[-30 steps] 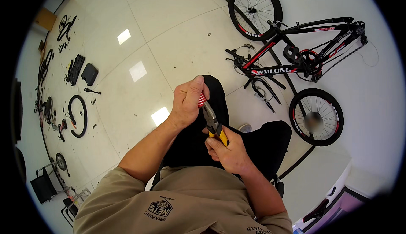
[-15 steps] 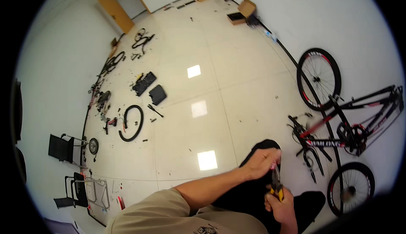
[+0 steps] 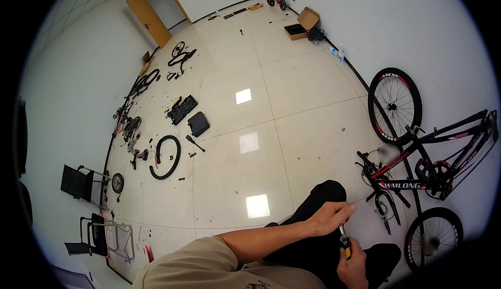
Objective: The person uses pliers to remove a small metal pin from a bicycle pedal. They then pick up a red cylindrical part and repeatedly use the pliers to adjust or remove a small component from it. The bicycle remains upside down on the floor throughout the process.
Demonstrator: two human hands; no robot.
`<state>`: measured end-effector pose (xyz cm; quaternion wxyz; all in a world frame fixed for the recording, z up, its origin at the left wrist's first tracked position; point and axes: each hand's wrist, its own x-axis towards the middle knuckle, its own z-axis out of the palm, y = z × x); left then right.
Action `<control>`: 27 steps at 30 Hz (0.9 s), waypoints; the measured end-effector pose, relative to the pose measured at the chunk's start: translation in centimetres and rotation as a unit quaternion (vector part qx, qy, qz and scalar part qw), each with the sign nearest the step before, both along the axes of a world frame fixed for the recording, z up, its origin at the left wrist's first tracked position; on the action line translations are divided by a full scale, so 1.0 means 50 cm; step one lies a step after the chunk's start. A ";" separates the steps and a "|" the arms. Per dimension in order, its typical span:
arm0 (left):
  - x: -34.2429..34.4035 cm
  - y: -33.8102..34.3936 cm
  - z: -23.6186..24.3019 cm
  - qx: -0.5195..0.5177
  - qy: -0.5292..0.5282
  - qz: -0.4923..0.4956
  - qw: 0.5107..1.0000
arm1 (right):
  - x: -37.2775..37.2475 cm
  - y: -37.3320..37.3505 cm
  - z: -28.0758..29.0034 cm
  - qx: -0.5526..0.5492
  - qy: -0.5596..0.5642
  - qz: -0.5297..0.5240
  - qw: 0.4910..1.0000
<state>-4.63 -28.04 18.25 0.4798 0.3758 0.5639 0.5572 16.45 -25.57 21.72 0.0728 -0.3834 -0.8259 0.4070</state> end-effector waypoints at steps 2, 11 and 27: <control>-0.001 0.000 -0.003 0.003 0.008 -0.016 1.000 | 0.004 0.000 -0.006 0.003 -0.019 0.000 1.000; 0.002 0.002 0.018 -0.009 -0.030 -0.095 0.995 | 0.019 0.014 -0.012 -0.044 0.055 0.023 0.997; 0.059 -0.007 0.017 -0.045 0.140 -0.012 0.989 | 0.061 0.045 -0.027 0.038 -0.009 0.109 0.993</control>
